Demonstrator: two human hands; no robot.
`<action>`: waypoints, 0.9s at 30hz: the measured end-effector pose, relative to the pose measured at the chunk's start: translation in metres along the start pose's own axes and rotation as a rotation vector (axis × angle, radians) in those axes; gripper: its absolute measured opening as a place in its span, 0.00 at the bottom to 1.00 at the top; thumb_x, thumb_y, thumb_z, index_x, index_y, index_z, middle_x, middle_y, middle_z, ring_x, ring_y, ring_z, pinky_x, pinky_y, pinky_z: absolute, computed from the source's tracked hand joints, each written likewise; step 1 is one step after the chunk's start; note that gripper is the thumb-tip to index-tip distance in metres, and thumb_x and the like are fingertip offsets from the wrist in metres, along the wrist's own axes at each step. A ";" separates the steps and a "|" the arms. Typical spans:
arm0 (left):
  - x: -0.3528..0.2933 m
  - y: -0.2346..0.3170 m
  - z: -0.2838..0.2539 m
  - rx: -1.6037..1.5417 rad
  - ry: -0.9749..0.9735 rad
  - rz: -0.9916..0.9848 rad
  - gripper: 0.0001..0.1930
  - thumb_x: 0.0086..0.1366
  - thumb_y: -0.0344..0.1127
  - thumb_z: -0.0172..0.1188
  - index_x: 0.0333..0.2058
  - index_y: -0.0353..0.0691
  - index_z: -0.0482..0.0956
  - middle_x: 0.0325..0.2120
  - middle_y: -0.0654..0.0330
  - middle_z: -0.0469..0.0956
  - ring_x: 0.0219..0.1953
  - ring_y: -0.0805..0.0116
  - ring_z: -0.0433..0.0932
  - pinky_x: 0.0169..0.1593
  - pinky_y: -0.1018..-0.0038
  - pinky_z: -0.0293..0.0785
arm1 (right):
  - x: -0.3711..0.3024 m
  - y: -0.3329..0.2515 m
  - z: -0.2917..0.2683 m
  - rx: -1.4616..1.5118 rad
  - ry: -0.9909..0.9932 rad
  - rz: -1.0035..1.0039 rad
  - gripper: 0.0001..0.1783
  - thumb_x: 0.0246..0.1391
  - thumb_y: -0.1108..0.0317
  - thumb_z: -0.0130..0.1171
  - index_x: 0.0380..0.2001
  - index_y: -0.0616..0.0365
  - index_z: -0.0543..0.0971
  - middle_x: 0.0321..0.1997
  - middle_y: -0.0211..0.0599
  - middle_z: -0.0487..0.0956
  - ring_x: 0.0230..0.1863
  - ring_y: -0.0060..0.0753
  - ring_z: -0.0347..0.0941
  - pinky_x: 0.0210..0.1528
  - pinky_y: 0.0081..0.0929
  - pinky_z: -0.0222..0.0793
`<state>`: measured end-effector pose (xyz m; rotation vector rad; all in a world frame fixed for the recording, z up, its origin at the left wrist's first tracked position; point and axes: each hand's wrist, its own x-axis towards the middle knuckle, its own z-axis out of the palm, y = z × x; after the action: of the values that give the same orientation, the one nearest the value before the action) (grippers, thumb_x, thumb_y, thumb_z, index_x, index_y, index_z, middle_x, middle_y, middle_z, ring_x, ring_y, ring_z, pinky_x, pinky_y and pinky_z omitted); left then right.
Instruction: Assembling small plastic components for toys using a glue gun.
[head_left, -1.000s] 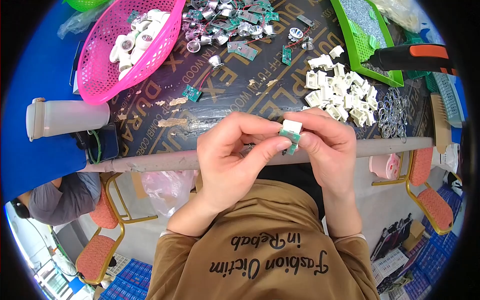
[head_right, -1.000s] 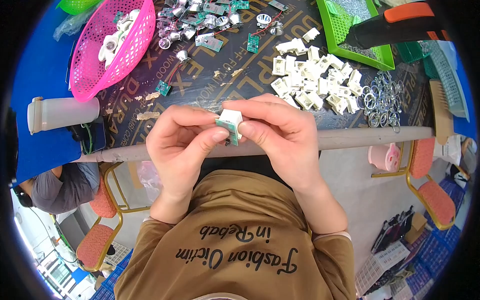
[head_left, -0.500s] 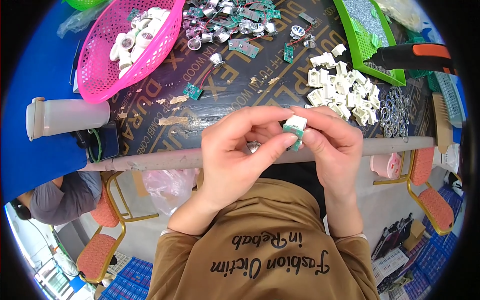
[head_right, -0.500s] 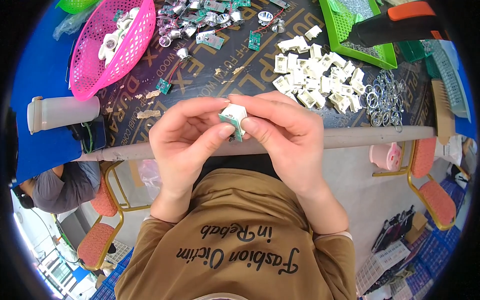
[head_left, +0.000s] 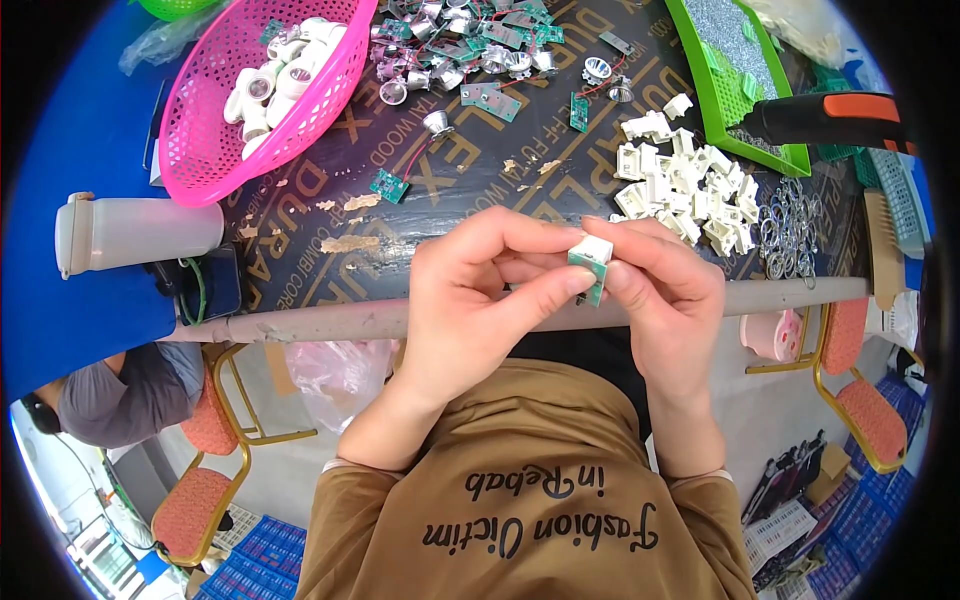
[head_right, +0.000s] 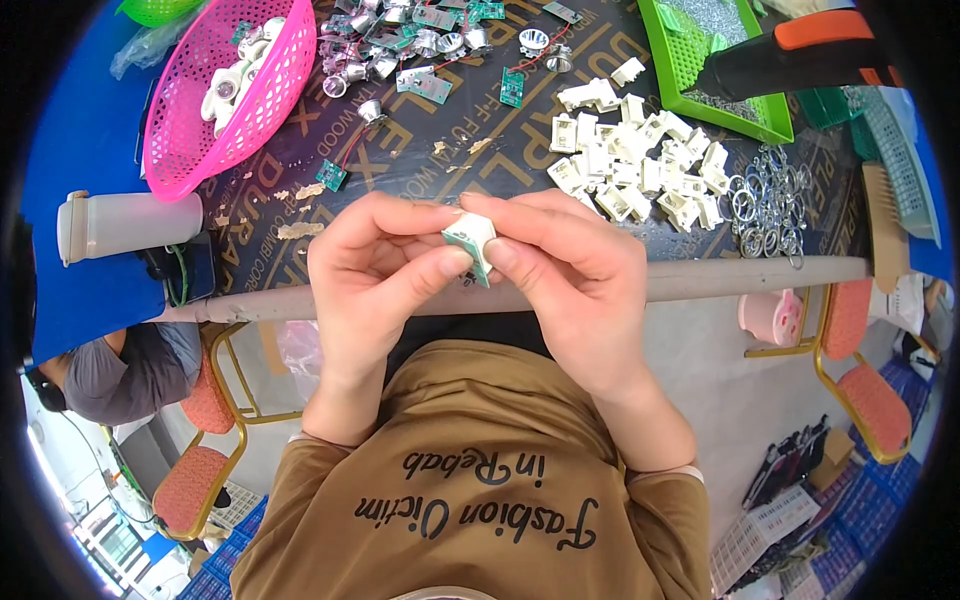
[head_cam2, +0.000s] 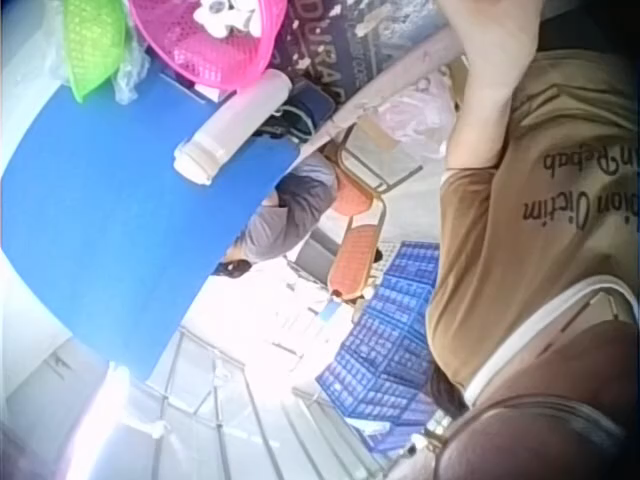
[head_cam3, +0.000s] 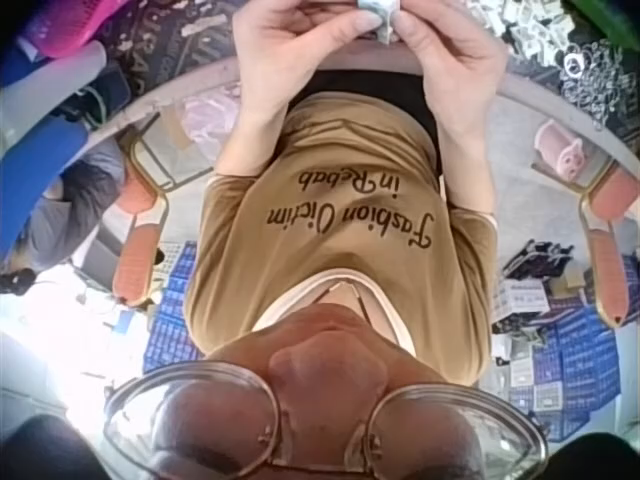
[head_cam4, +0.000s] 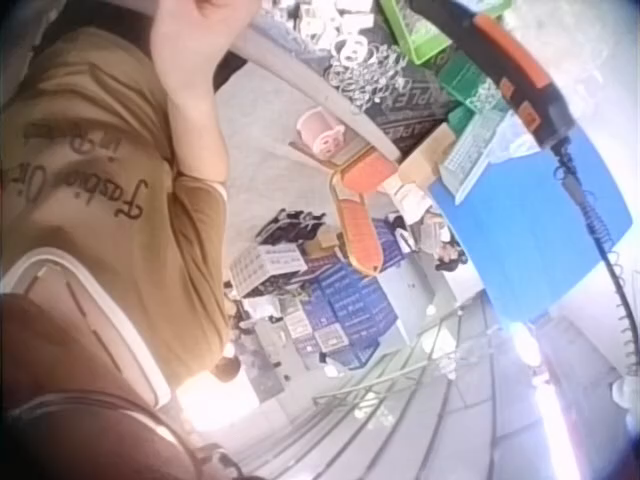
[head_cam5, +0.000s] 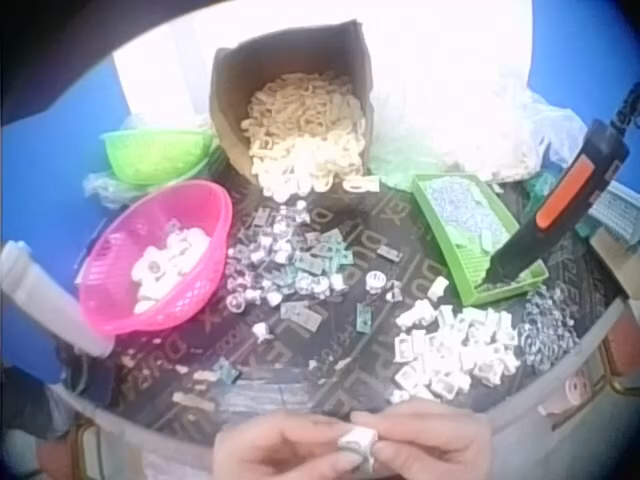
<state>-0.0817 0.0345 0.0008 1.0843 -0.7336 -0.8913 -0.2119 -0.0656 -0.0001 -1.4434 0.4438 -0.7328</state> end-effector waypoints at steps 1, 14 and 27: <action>0.000 -0.001 -0.001 -0.018 -0.014 0.003 0.11 0.56 0.18 0.60 0.39 0.27 0.74 0.37 0.54 0.78 0.39 0.69 0.79 0.43 0.78 0.77 | -0.001 0.000 0.001 0.012 0.006 0.011 0.16 0.50 0.83 0.54 0.44 0.64 0.79 0.36 0.36 0.76 0.31 0.20 0.71 0.33 0.15 0.69; 0.002 -0.006 -0.001 -0.064 -0.042 0.049 0.15 0.57 0.19 0.59 0.44 0.28 0.71 0.36 0.55 0.77 0.39 0.71 0.78 0.44 0.77 0.76 | 0.002 -0.002 0.001 -0.057 -0.053 -0.020 0.18 0.50 0.83 0.55 0.46 0.65 0.77 0.36 0.36 0.74 0.32 0.21 0.70 0.34 0.16 0.67; 0.004 -0.009 -0.014 -0.159 -0.001 -0.169 0.17 0.54 0.26 0.64 0.43 0.30 0.76 0.38 0.56 0.75 0.39 0.70 0.75 0.41 0.76 0.72 | 0.005 0.011 0.012 0.444 0.042 0.059 0.24 0.47 0.85 0.59 0.45 0.60 0.61 0.38 0.40 0.75 0.41 0.26 0.74 0.44 0.22 0.71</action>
<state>-0.0702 0.0346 -0.0121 1.0145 -0.5670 -1.0755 -0.1980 -0.0602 -0.0086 -0.9965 0.3282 -0.7592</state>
